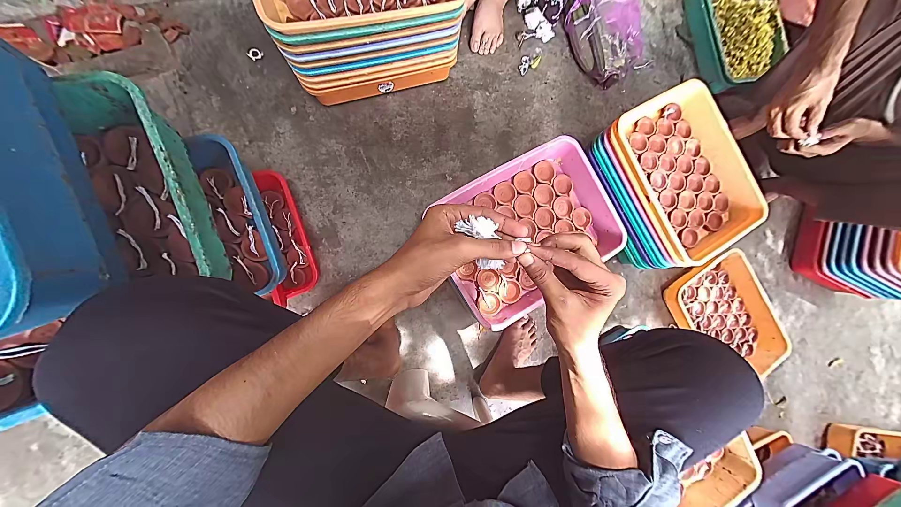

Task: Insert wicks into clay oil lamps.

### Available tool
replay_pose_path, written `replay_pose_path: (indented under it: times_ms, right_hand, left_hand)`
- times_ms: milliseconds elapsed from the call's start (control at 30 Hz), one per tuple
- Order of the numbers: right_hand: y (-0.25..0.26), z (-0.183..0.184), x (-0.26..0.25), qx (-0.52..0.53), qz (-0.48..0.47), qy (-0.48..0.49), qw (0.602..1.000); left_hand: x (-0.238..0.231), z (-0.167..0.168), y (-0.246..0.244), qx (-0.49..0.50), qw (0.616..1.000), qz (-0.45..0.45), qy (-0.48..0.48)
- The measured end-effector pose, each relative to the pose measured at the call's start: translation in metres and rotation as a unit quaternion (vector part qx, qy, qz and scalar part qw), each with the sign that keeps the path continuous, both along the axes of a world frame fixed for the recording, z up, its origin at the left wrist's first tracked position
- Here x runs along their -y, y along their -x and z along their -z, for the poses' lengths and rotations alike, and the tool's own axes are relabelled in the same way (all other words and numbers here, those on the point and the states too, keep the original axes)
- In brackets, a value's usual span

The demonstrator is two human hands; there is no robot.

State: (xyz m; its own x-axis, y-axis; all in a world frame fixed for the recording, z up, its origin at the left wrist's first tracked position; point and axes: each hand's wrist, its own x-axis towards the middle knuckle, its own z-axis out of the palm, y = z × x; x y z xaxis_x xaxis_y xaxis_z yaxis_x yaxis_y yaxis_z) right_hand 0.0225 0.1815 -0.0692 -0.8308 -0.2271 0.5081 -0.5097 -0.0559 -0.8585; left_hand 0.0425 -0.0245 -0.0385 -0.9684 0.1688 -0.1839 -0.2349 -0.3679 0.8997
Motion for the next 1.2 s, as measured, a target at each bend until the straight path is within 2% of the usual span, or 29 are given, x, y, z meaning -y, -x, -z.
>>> replay_pose_path:
  times_ms: [200,333,533,700,1200]
  right_hand:
    - [-0.0007,-0.0034,-0.0005,-0.026,-0.004,-0.033,0.999]
    - [-0.0021,-0.0043,0.0013,-0.007,-0.011,-0.044,0.999]
    - [0.0001,-0.0044,0.0008,0.094,-0.066,0.037,0.993]
    - [0.0003,-0.0052,-0.0021,0.161,-0.069,0.057,0.983]
    - [0.0048,-0.0065,-0.0054,0.244,-0.04,0.116,0.962]
  left_hand:
    - [0.0016,-0.0011,-0.002,0.056,0.998,0.019,-0.025]
    - [0.0021,-0.0016,0.0015,0.07,0.997,0.027,-0.018]
    - [0.0026,0.001,0.0011,0.035,0.998,0.06,0.002]
    - [0.0023,-0.0001,0.0006,0.022,0.998,0.066,0.006]
    - [0.0045,0.0029,0.0021,-0.014,0.997,0.065,0.039]
